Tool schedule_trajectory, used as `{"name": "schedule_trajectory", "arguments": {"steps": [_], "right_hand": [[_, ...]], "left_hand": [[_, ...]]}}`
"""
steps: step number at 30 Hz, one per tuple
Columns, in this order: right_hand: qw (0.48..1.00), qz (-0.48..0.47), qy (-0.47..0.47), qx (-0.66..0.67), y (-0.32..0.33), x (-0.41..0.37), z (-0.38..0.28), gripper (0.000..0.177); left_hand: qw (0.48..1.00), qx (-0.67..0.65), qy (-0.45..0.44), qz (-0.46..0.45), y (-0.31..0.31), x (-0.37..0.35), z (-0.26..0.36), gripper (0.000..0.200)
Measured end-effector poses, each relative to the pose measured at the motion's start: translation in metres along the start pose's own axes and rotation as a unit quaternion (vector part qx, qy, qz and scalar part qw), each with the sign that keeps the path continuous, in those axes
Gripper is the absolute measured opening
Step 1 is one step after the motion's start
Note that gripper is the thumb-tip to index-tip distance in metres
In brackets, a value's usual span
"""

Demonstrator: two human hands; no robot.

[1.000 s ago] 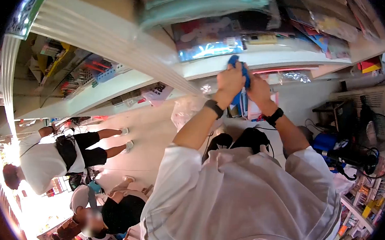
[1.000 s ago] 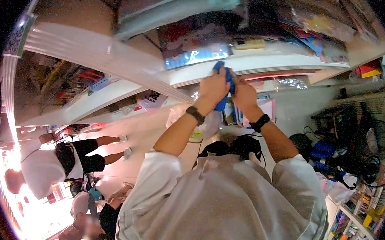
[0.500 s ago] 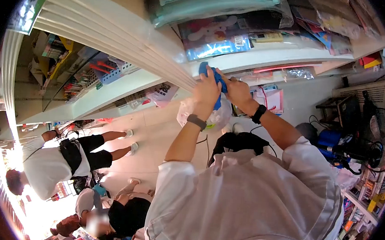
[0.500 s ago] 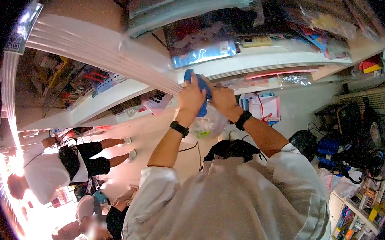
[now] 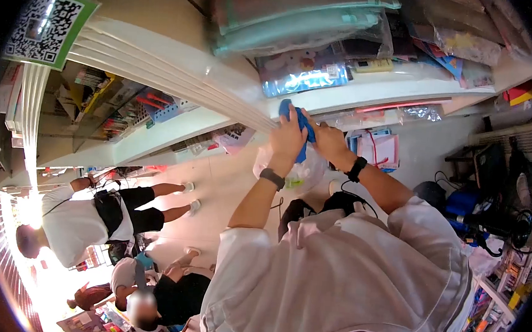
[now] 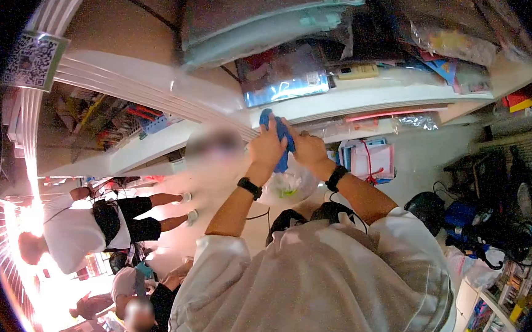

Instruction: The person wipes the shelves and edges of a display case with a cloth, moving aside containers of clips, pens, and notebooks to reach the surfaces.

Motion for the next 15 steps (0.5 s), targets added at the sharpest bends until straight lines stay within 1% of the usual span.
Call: {"name": "schedule_trajectory", "arguments": {"steps": [1, 3, 4, 5, 8, 9, 12, 13, 15], "right_hand": [[1.000, -0.016, -0.005, 0.003, -0.003, 0.000, 0.000, 0.093], [1.000, -0.005, -0.004, 0.005, 0.000, 0.000, -0.004, 0.096], [1.000, -0.002, -0.004, 0.006, 0.001, 0.000, -0.007, 0.098], [0.999, -0.038, -0.018, 0.001, -0.005, 0.000, -0.007, 0.103], [0.999, -0.029, -0.033, 0.010, -0.015, -0.001, -0.009, 0.106], [0.997, -0.032, -0.052, 0.040, -0.013, -0.002, -0.011, 0.103], [0.991, 0.052, -0.062, 0.105, -0.003, -0.005, -0.026, 0.097], [0.982, 0.067, -0.102, 0.146, 0.014, -0.009, -0.042, 0.088], [0.968, 0.162, -0.073, 0.179, 0.045, -0.016, -0.083, 0.087]], "left_hand": [[1.000, 0.000, -0.008, 0.005, -0.003, 0.000, -0.003, 0.085], [1.000, 0.001, -0.025, 0.017, -0.006, 0.000, -0.007, 0.086], [0.999, -0.013, -0.031, 0.009, -0.007, 0.000, -0.009, 0.086], [0.999, -0.028, -0.037, 0.000, -0.009, -0.001, -0.012, 0.086], [0.995, -0.079, -0.060, -0.023, -0.007, -0.003, -0.018, 0.084], [0.992, -0.094, -0.073, -0.032, -0.008, -0.002, -0.020, 0.083], [0.982, -0.130, -0.134, -0.033, 0.004, -0.002, -0.036, 0.078], [0.974, -0.161, -0.162, -0.013, 0.024, -0.005, -0.040, 0.077], [0.954, -0.214, -0.208, 0.013, 0.064, -0.020, -0.055, 0.077]]}}
Point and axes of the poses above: each hand's wrist, its own x-axis towards the middle knuckle, its own y-axis out of the back of the hand, z = x × y, the point moved 9 cm from there along x, towards the middle knuckle, and after that the axes turned 7 degrees about -x, right-handed, at the moved point
